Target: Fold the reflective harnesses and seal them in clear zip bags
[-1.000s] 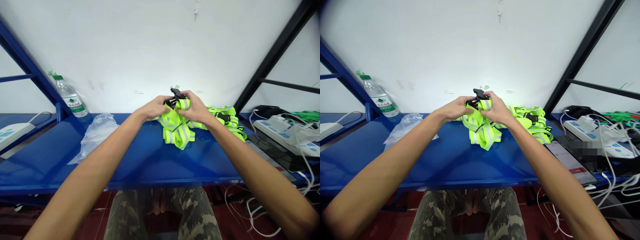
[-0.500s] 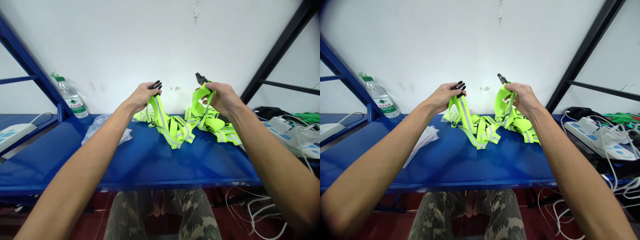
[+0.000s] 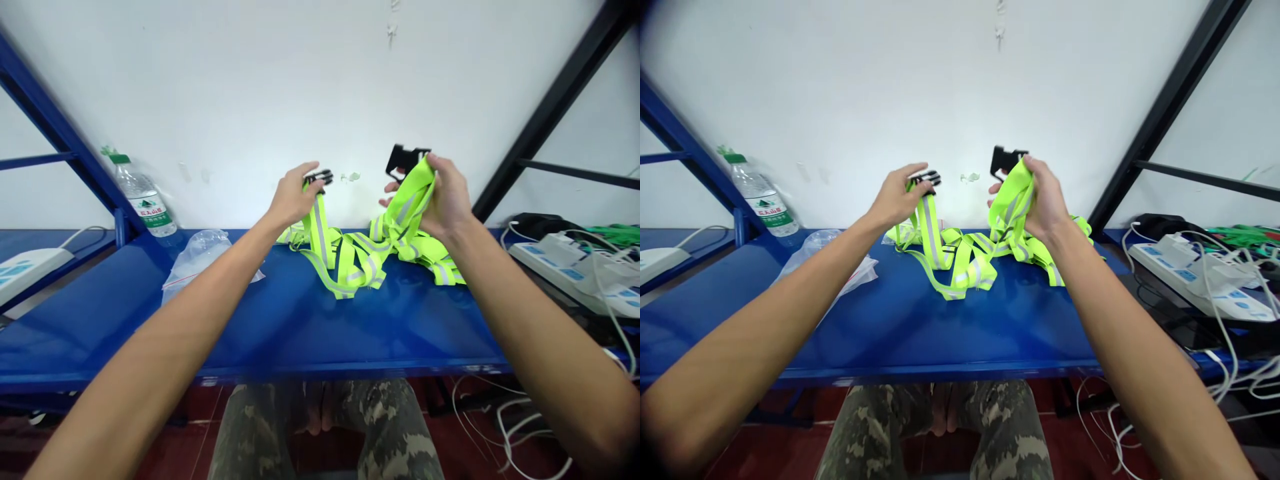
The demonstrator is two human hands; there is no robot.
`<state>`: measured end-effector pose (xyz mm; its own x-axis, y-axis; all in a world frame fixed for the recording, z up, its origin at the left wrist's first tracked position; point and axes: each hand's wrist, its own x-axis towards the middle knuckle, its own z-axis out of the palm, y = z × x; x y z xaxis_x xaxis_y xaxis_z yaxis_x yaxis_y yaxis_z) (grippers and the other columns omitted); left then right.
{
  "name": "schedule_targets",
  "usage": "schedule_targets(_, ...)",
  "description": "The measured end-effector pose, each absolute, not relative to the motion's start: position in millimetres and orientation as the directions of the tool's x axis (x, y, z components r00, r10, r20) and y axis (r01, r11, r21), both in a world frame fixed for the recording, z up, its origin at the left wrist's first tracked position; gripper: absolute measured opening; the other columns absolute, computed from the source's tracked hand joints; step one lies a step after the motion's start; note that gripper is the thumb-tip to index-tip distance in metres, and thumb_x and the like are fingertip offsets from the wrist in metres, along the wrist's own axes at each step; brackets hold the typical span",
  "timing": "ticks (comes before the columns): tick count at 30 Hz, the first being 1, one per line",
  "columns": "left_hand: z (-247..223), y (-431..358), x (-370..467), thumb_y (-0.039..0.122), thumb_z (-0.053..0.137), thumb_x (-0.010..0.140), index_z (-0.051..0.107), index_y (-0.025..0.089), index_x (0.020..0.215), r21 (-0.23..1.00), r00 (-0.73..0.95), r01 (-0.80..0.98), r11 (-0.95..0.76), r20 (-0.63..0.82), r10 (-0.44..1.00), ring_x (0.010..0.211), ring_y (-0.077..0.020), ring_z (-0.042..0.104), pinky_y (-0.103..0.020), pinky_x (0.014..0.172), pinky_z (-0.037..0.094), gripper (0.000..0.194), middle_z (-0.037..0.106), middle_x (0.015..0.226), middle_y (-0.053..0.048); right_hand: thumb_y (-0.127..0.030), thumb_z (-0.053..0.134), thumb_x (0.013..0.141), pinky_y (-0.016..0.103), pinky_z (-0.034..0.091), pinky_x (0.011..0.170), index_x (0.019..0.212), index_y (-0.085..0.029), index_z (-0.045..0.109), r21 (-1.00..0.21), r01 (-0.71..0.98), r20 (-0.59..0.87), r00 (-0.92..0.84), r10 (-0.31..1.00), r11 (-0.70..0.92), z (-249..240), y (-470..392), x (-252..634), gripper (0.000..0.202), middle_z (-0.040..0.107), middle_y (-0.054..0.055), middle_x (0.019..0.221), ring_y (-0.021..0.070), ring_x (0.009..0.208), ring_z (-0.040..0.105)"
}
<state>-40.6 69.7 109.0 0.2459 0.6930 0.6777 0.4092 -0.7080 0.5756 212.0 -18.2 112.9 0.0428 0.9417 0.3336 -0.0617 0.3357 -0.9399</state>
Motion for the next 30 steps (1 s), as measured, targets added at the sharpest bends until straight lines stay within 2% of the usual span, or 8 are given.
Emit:
schedule_targets(3, 98.3, 58.0, -35.1, 0.027, 0.067, 0.082, 0.07, 0.011, 0.105, 0.6, 0.324, 0.456, -0.658, 0.577, 0.75, 0.091, -0.0215, 0.061, -0.035, 0.083, 0.048, 0.028, 0.068, 0.097, -0.011, -0.065, 0.05, 0.082, 0.04, 0.057, 0.068, 0.1, -0.022, 0.059, -0.972, -0.015, 0.233, -0.006, 0.972, 0.233, 97.7, -15.9, 201.7, 0.047, 0.069, 0.007, 0.084, 0.025, 0.076, 0.069)
schedule_targets(6, 92.1, 49.5, -32.4, 0.033, 0.063, 0.085, 0.072, 0.011, 0.086, 0.597, 0.423, 0.458, -0.659, 0.505, 0.752, 0.073, -0.0161, 0.055, -0.03, 0.067, 0.043, 0.024, 0.065, 0.077, -0.007, -0.064, 0.056, 0.082, 0.037, 0.057, 0.061, 0.101, -0.022, 0.06, -0.97, 0.079, 0.23, -0.017, 0.973, 0.23, 85.2, -11.6, 195.5, 0.046, 0.071, 0.007, 0.084, 0.0249, 0.074, 0.069)
schedule_targets(8, 90.4, 46.2, -31.2, 0.035, 0.06, 0.087, 0.072, 0.011, 0.082, 0.606, 0.471, 0.43, -0.669, 0.482, 0.739, 0.068, -0.0141, 0.052, -0.028, 0.063, 0.039, 0.027, 0.062, 0.073, -0.006, -0.062, 0.058, 0.082, 0.036, 0.057, 0.06, 0.1, -0.021, 0.062, -0.969, 0.107, 0.222, -0.025, 0.975, 0.224, 80.2, -8.9, 193.9, 0.045, 0.073, 0.007, 0.087, 0.025, 0.075, 0.069)
schedule_targets(14, 85.4, 41.9, -25.8, 0.039, 0.056, 0.09, 0.066, 0.011, 0.081, 0.69, 0.479, 0.337, -0.64, 0.46, 0.748, 0.067, -0.0121, 0.049, -0.025, 0.061, 0.036, 0.03, 0.061, 0.075, -0.004, -0.059, 0.057, 0.085, 0.038, 0.059, 0.064, 0.105, -0.021, 0.065, -0.981, 0.045, 0.187, -0.046, 0.981, 0.189, 74.8, -8.3, 190.9, 0.044, 0.074, 0.007, 0.096, 0.0255, 0.079, 0.071)
schedule_targets(20, 81.4, 41.5, -26.4, 0.046, 0.055, 0.091, 0.064, 0.013, 0.09, 0.763, 0.553, 0.236, -0.601, 0.403, 0.729, 0.064, -0.0105, 0.046, -0.024, 0.061, 0.036, 0.035, 0.061, 0.077, -0.003, -0.073, 0.043, 0.087, 0.043, 0.061, 0.075, 0.11, -0.021, 0.065, -0.991, 0.013, 0.134, -0.029, 0.991, 0.134, 68.9, -7.2, 188.1, 0.061, 0.075, 0.01, 0.094, 0.0273, 0.087, 0.072)
schedule_targets(25, 83.3, 39.4, -28.5, 0.046, 0.054, 0.092, 0.063, 0.013, 0.093, 0.805, 0.594, 0.209, -0.555, 0.345, 0.726, 0.062, -0.0095, 0.044, -0.023, 0.058, 0.035, 0.035, 0.06, 0.077, -0.003, -0.078, 0.037, 0.086, 0.046, 0.061, 0.079, 0.113, -0.021, 0.065, -0.995, 0.001, 0.095, 0.008, 0.995, 0.095, 65.3, -5.2, 187.6, 0.069, 0.075, 0.011, 0.099, 0.0284, 0.092, 0.072)
schedule_targets(30, 82.8, 39.4, -30.4, 0.044, 0.055, 0.092, 0.063, 0.014, 0.089, 0.796, 0.64, 0.242, -0.554, 0.298, 0.708, 0.059, -0.0089, 0.042, -0.024, 0.056, 0.032, 0.031, 0.057, 0.073, -0.002, -0.079, 0.036, 0.085, 0.046, 0.06, 0.081, 0.112, -0.021, 0.066, -0.997, 0.035, 0.071, -0.001, 0.997, 0.071, 64.1, -5.9, 188.4, 0.07, 0.075, 0.012, 0.098, 0.0292, 0.093, 0.072)
